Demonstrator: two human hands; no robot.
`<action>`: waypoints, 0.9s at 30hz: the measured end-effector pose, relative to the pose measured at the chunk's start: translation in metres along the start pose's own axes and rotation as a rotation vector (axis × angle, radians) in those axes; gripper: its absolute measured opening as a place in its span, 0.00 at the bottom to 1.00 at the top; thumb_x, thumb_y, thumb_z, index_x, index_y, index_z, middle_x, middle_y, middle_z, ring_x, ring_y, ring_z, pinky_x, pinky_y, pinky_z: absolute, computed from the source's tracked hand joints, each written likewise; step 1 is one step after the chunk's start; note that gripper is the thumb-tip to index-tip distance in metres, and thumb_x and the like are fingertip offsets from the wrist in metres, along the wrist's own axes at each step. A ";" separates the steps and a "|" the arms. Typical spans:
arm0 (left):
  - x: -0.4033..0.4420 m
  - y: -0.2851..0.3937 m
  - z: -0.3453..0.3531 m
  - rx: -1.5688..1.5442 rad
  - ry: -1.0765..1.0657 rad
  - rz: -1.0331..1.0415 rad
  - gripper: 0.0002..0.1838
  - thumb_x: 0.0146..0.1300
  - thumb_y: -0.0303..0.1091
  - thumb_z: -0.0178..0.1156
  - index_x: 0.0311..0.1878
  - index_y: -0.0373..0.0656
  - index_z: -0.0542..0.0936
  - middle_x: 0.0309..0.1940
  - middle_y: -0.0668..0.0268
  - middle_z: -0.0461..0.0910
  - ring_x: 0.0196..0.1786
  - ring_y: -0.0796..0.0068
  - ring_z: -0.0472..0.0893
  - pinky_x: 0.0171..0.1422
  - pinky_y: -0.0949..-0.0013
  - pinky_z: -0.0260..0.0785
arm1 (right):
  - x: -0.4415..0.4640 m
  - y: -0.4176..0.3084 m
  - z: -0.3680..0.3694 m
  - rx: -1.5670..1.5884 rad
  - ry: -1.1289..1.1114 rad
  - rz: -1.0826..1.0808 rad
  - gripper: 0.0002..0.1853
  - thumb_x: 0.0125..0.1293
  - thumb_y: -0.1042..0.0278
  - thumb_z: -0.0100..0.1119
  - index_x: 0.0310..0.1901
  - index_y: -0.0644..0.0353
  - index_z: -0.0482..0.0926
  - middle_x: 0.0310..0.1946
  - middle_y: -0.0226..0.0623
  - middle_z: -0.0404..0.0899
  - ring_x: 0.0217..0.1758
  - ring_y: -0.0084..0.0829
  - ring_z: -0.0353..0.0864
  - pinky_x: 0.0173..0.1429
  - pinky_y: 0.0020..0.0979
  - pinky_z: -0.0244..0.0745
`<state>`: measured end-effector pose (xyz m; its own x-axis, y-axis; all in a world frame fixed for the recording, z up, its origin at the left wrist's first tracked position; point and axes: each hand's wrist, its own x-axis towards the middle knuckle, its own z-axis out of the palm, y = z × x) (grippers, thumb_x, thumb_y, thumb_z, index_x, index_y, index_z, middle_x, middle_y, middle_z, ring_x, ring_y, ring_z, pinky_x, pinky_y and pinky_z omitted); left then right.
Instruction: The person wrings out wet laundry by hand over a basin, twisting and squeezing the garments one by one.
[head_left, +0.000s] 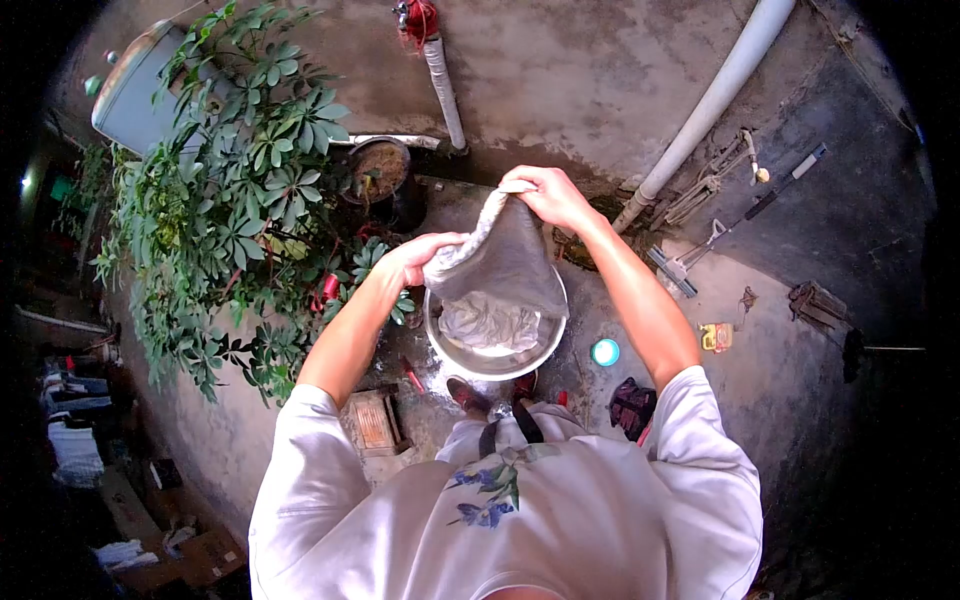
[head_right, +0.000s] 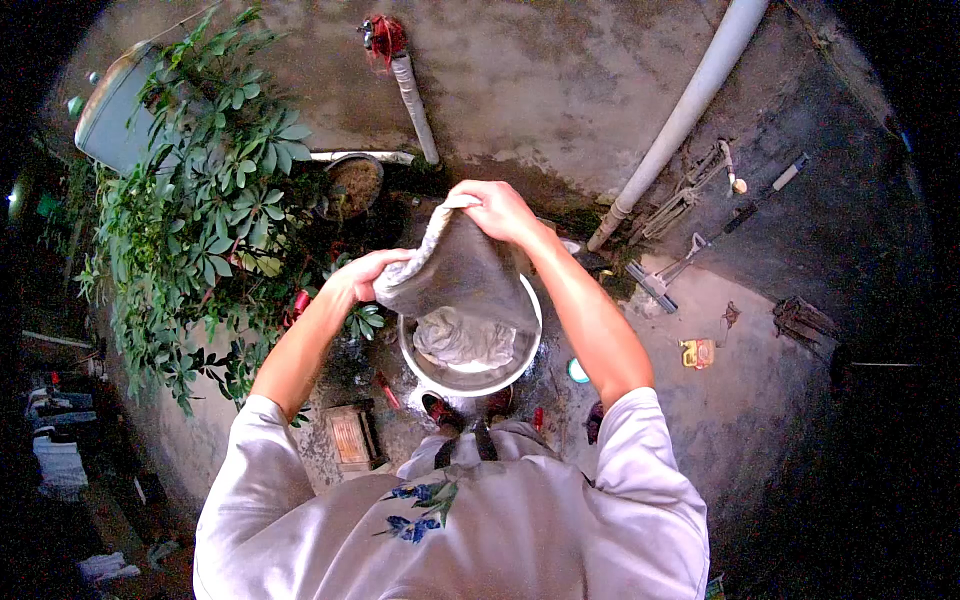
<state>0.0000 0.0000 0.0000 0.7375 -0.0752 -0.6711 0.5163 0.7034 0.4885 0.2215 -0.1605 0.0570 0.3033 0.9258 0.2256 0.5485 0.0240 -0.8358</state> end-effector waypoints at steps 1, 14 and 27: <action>0.005 0.005 0.003 0.025 -0.023 0.042 0.20 0.63 0.41 0.60 0.55 0.42 0.78 0.51 0.61 0.83 0.51 0.67 0.82 0.62 0.59 0.71 | -0.002 0.002 -0.007 -0.015 0.018 0.018 0.11 0.60 0.72 0.56 0.45 0.57 0.82 0.39 0.41 0.84 0.44 0.33 0.84 0.49 0.32 0.75; 0.000 0.040 0.075 0.291 0.235 0.864 0.07 0.64 0.33 0.54 0.38 0.41 0.79 0.35 0.70 0.78 0.41 0.77 0.74 0.50 0.71 0.65 | -0.069 0.035 0.007 0.105 0.310 0.199 0.08 0.64 0.69 0.60 0.42 0.61 0.79 0.28 0.29 0.77 0.34 0.18 0.72 0.41 0.25 0.69; -0.055 0.099 0.197 0.333 0.183 1.229 0.06 0.62 0.30 0.56 0.31 0.41 0.79 0.26 0.74 0.74 0.32 0.84 0.72 0.40 0.77 0.64 | -0.160 0.108 0.149 0.098 0.341 0.473 0.26 0.53 0.58 0.69 0.52 0.59 0.76 0.42 0.42 0.79 0.46 0.40 0.80 0.53 0.38 0.75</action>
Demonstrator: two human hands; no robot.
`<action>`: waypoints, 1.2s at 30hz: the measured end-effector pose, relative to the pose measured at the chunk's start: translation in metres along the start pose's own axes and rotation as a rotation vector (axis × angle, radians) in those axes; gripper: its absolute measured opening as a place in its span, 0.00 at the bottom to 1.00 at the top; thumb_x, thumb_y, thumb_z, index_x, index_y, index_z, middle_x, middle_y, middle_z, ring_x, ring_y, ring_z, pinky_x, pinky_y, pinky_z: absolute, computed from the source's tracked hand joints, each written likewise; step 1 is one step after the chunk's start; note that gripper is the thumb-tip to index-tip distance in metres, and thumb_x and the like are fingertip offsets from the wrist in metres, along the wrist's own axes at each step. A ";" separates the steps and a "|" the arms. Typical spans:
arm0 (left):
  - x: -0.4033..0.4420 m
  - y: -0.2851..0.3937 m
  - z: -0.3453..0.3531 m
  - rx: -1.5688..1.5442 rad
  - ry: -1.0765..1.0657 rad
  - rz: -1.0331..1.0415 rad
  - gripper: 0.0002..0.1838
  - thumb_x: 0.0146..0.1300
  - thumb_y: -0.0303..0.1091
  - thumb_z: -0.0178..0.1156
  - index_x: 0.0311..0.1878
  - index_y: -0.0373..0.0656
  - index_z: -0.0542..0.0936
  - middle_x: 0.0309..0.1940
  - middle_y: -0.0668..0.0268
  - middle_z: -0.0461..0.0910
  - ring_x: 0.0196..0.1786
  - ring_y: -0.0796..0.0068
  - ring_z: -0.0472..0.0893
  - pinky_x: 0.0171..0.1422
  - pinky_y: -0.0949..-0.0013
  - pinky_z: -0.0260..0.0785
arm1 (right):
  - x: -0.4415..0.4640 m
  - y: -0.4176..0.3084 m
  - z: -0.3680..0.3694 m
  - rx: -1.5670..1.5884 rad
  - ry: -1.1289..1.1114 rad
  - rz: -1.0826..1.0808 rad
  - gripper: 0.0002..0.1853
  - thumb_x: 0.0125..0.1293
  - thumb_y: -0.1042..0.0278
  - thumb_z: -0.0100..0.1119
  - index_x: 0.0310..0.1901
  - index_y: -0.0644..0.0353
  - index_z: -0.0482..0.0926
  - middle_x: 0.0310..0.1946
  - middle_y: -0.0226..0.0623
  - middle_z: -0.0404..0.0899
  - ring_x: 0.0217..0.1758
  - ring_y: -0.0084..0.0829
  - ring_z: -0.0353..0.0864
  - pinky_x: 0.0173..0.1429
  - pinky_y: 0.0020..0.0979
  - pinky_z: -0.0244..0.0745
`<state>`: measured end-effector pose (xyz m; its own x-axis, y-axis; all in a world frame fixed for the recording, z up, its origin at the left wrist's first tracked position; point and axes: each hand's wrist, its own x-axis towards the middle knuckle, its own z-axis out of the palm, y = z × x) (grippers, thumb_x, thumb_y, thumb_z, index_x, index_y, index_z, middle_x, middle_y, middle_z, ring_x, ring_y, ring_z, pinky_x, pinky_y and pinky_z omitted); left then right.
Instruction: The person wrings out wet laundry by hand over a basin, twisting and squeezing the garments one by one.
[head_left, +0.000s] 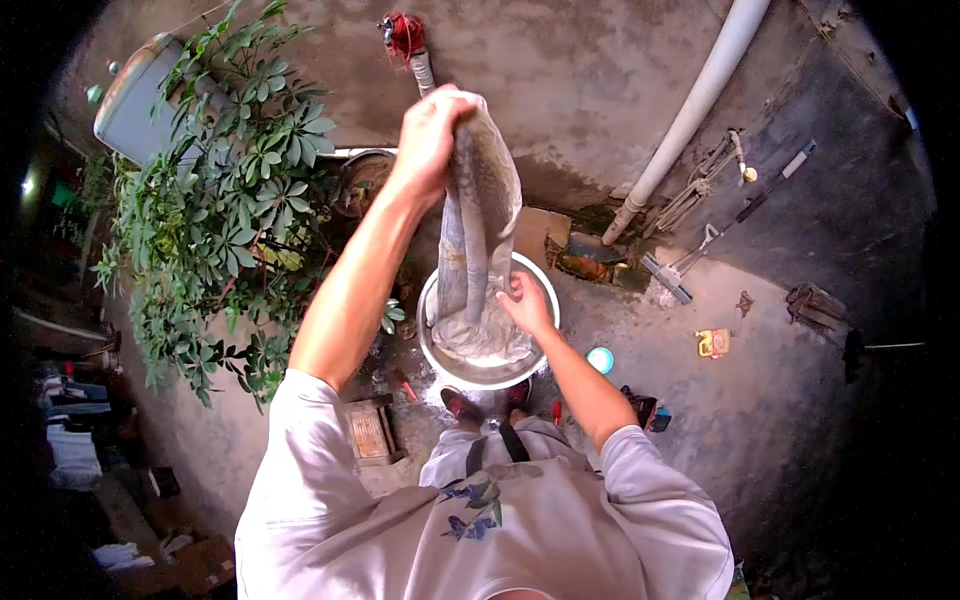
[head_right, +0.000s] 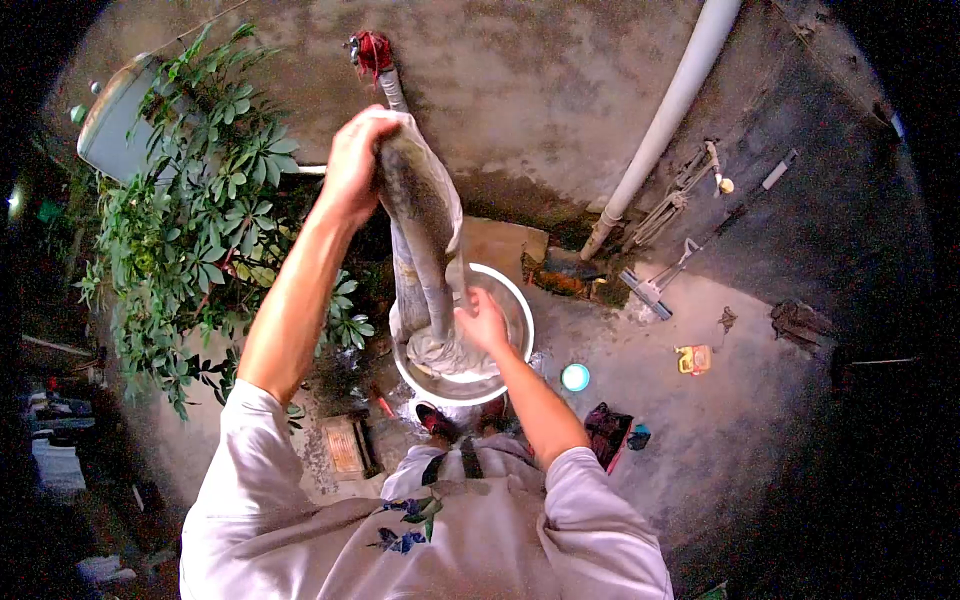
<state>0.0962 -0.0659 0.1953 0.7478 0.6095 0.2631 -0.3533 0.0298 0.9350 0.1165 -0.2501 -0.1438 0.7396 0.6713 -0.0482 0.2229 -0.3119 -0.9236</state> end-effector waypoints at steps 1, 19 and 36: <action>-0.001 0.013 0.003 -0.013 0.023 -0.012 0.05 0.62 0.30 0.56 0.31 0.41 0.79 0.27 0.74 0.74 0.32 0.84 0.72 0.40 0.77 0.64 | -0.002 0.015 0.013 -0.059 0.047 -0.022 0.29 0.52 0.58 0.70 0.55 0.57 0.74 0.46 0.44 0.77 0.50 0.43 0.78 0.56 0.40 0.73; -0.029 0.032 -0.066 -0.193 0.110 -0.111 0.04 0.60 0.32 0.53 0.33 0.44 0.73 0.30 0.69 0.74 0.35 0.78 0.74 0.41 0.72 0.68 | 0.084 0.004 0.019 -0.351 0.305 -0.069 0.14 0.55 0.64 0.62 0.45 0.45 0.80 0.58 0.38 0.67 0.64 0.44 0.65 0.64 0.50 0.56; -0.138 -0.196 -0.152 0.711 0.353 -0.230 0.14 0.57 0.38 0.67 0.38 0.35 0.84 0.25 0.64 0.82 0.30 0.81 0.76 0.36 0.69 0.69 | 0.051 0.020 -0.047 0.478 -0.209 0.531 0.03 0.67 0.70 0.57 0.38 0.59 0.77 0.22 0.26 0.73 0.21 0.21 0.70 0.21 0.27 0.64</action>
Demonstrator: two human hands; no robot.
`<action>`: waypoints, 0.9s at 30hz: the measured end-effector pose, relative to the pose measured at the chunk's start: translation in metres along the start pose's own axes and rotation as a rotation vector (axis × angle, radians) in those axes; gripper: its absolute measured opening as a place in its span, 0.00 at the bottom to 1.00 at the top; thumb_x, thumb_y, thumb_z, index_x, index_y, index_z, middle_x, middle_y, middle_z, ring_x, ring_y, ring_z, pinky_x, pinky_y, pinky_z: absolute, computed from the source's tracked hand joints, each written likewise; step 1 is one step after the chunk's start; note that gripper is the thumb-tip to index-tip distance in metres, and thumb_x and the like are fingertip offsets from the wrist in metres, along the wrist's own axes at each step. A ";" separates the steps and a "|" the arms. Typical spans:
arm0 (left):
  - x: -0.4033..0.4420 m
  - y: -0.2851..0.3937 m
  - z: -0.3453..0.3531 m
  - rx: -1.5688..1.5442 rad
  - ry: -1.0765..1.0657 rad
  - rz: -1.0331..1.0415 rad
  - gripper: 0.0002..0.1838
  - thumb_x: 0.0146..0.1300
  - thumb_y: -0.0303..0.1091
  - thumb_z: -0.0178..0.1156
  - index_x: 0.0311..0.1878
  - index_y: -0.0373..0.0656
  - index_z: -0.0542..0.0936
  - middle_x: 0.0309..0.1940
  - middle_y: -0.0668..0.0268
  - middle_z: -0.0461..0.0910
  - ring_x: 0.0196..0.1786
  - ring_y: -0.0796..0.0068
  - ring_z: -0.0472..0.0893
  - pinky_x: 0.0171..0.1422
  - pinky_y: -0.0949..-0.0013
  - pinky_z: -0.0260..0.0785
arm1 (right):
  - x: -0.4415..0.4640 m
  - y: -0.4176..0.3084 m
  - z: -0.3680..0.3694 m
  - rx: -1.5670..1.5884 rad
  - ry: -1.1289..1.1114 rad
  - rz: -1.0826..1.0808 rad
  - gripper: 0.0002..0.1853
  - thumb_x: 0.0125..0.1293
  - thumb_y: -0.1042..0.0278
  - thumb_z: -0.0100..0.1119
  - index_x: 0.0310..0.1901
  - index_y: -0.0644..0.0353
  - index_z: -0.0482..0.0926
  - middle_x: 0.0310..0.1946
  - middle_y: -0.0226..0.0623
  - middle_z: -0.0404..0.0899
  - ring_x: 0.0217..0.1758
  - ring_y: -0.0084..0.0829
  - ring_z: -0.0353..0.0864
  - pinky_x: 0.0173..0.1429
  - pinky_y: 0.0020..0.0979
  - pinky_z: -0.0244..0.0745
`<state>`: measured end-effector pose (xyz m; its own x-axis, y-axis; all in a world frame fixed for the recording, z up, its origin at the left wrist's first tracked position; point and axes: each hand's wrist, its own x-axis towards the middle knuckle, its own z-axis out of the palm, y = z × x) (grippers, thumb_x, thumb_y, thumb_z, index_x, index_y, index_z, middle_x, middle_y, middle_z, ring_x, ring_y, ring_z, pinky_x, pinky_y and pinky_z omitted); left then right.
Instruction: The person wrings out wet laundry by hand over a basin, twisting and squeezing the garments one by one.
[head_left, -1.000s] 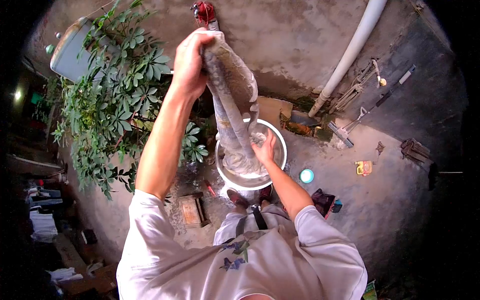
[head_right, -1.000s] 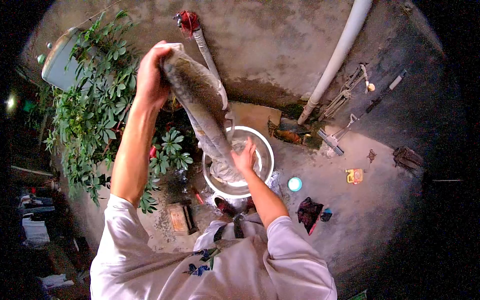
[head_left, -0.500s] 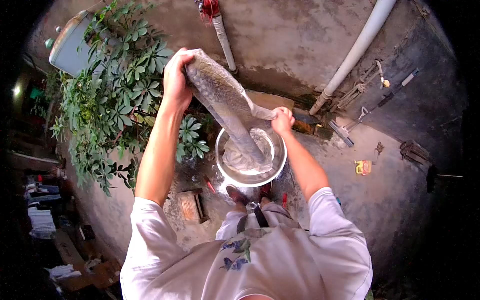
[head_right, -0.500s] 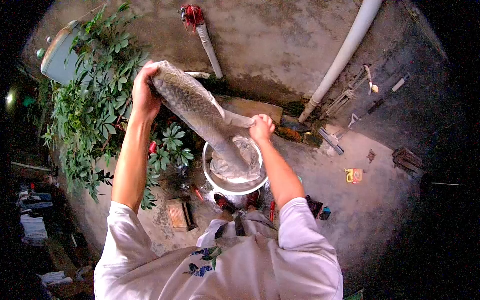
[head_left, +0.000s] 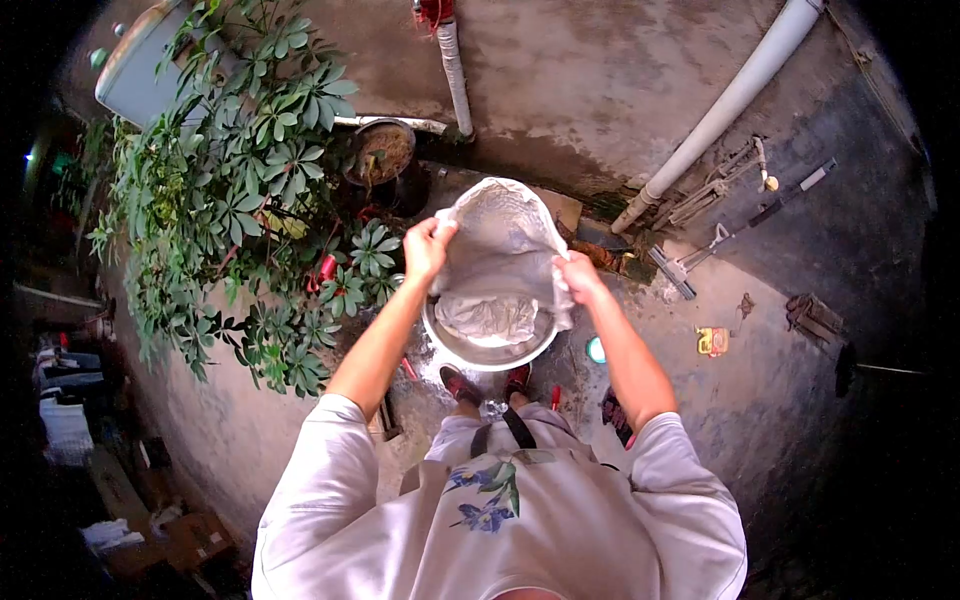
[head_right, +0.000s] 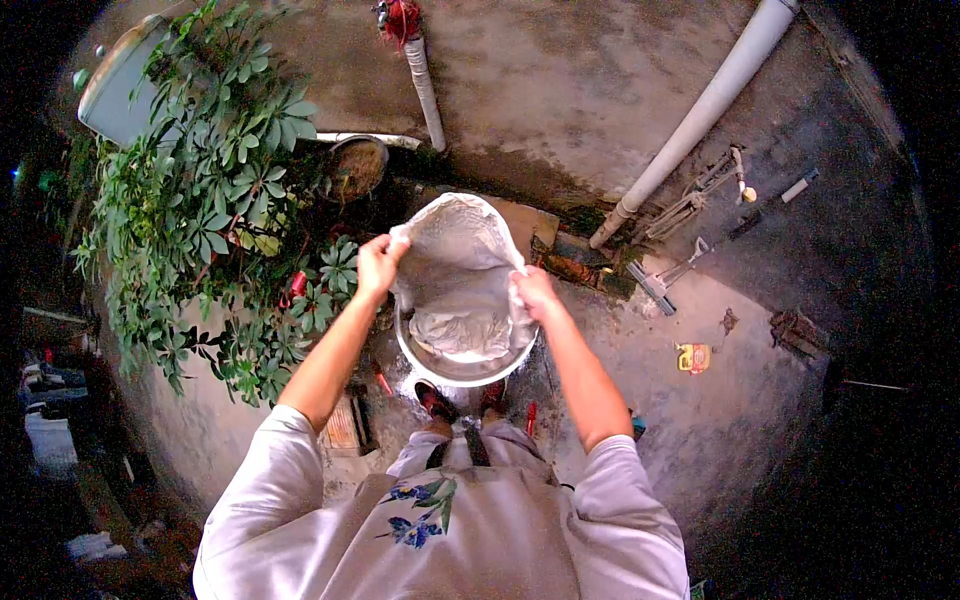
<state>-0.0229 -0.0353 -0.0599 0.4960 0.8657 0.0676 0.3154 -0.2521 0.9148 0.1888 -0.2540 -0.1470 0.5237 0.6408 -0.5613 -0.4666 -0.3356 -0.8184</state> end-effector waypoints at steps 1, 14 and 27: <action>-0.006 -0.003 0.007 -0.014 -0.064 -0.062 0.11 0.62 0.35 0.65 0.38 0.35 0.83 0.28 0.72 0.81 0.31 0.85 0.74 0.37 0.74 0.68 | -0.005 -0.004 0.020 0.107 -0.029 0.022 0.03 0.66 0.71 0.57 0.39 0.59 0.77 0.23 0.27 0.73 0.22 0.22 0.71 0.21 0.26 0.65; -0.050 -0.020 0.043 -0.454 -0.137 -0.057 0.22 0.54 0.13 0.58 0.51 0.44 0.69 0.37 0.69 0.76 0.36 0.83 0.76 0.37 0.79 0.68 | -0.023 -0.045 0.131 0.624 0.027 0.063 0.05 0.67 0.71 0.53 0.39 0.62 0.76 0.31 0.39 0.81 0.33 0.31 0.81 0.35 0.31 0.80; -0.063 -0.007 0.012 -0.187 -0.319 0.096 0.14 0.54 0.24 0.59 0.46 0.39 0.80 0.45 0.62 0.79 0.45 0.76 0.76 0.51 0.71 0.67 | -0.038 -0.032 0.136 0.916 0.096 0.258 0.09 0.69 0.74 0.48 0.45 0.70 0.71 0.41 0.49 0.80 0.40 0.38 0.83 0.43 0.29 0.86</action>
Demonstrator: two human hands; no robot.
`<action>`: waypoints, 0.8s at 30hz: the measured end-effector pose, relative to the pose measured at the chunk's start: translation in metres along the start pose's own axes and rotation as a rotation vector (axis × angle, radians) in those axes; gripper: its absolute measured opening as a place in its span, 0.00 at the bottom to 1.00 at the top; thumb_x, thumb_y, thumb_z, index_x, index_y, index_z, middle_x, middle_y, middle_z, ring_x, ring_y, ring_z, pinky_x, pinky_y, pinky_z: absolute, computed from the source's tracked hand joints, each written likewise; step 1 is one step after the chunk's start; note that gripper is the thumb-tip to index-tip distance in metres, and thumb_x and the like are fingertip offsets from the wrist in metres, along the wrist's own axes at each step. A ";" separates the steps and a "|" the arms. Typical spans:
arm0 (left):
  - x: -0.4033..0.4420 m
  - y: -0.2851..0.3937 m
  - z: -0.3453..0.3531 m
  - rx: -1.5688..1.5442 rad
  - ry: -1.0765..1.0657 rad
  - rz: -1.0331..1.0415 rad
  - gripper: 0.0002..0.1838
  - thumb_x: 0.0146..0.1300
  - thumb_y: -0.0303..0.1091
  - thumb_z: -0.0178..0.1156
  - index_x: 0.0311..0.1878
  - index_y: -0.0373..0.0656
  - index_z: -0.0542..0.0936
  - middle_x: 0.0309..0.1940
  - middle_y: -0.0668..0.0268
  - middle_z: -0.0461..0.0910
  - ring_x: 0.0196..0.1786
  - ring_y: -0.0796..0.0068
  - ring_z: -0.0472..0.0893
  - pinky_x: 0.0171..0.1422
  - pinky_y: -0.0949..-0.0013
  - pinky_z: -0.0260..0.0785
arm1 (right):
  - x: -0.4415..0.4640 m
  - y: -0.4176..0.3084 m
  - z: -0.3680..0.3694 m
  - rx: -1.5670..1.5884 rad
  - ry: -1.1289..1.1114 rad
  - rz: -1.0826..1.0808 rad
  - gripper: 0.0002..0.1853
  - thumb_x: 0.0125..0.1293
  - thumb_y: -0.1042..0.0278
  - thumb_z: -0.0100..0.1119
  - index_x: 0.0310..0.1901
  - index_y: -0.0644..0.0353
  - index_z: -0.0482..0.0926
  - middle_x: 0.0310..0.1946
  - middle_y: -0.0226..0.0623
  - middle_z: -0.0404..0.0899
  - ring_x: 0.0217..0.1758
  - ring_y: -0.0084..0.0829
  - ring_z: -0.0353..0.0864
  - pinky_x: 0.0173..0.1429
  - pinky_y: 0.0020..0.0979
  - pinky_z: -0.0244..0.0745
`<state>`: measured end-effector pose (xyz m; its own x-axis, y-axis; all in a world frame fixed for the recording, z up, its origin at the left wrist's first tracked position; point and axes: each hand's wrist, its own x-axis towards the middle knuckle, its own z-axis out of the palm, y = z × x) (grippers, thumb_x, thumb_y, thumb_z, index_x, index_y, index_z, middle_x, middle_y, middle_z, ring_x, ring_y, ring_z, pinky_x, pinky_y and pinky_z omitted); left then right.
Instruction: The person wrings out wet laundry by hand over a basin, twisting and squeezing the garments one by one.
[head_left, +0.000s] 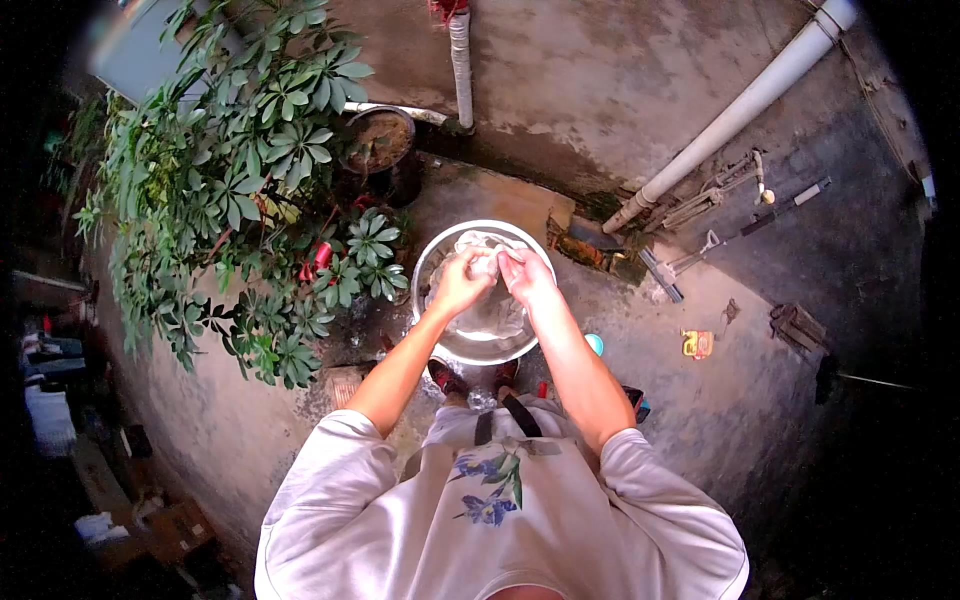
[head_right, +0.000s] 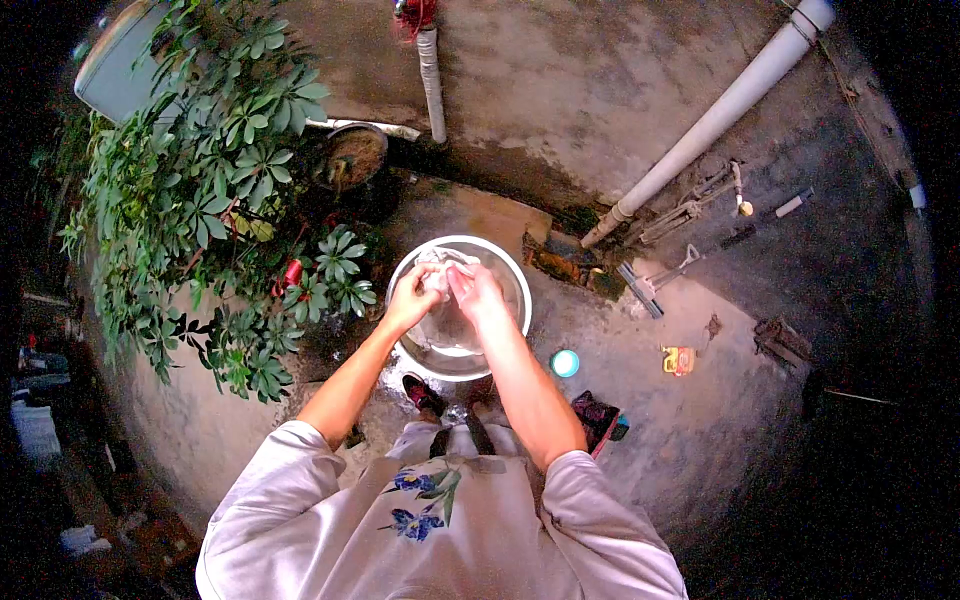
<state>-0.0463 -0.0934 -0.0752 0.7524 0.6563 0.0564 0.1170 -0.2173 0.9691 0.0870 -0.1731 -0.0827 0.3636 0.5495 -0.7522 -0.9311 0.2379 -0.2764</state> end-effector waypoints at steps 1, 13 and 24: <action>-0.003 0.002 -0.002 0.063 0.032 0.123 0.14 0.53 0.25 0.59 0.45 0.38 0.80 0.43 0.61 0.80 0.46 0.75 0.76 0.52 0.70 0.68 | 0.001 0.004 -0.002 -0.003 -0.002 0.006 0.09 0.69 0.74 0.48 0.45 0.70 0.71 0.41 0.49 0.80 0.40 0.38 0.83 0.43 0.29 0.86; 0.011 0.046 -0.041 0.283 -0.076 0.364 0.05 0.48 0.19 0.53 0.28 0.37 0.76 0.26 0.60 0.76 0.32 0.62 0.74 0.35 0.65 0.66 | -0.015 -0.010 -0.011 -1.061 0.008 0.030 0.41 0.55 0.51 0.66 0.66 0.56 0.55 0.56 0.48 0.68 0.50 0.37 0.79 0.41 0.42 0.81; 0.013 0.064 -0.052 0.493 -0.071 0.392 0.05 0.50 0.20 0.54 0.28 0.39 0.78 0.25 0.61 0.77 0.33 0.61 0.74 0.35 0.63 0.67 | 0.072 -0.012 0.009 -1.467 -0.475 -0.381 0.21 0.56 0.52 0.60 0.47 0.57 0.82 0.40 0.38 0.84 0.38 0.26 0.81 0.43 0.31 0.75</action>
<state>-0.0631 -0.0613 -0.0002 0.8388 0.4147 0.3527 0.0959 -0.7503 0.6541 0.1249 -0.1288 -0.1281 0.2855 0.8972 -0.3370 0.0979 -0.3771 -0.9210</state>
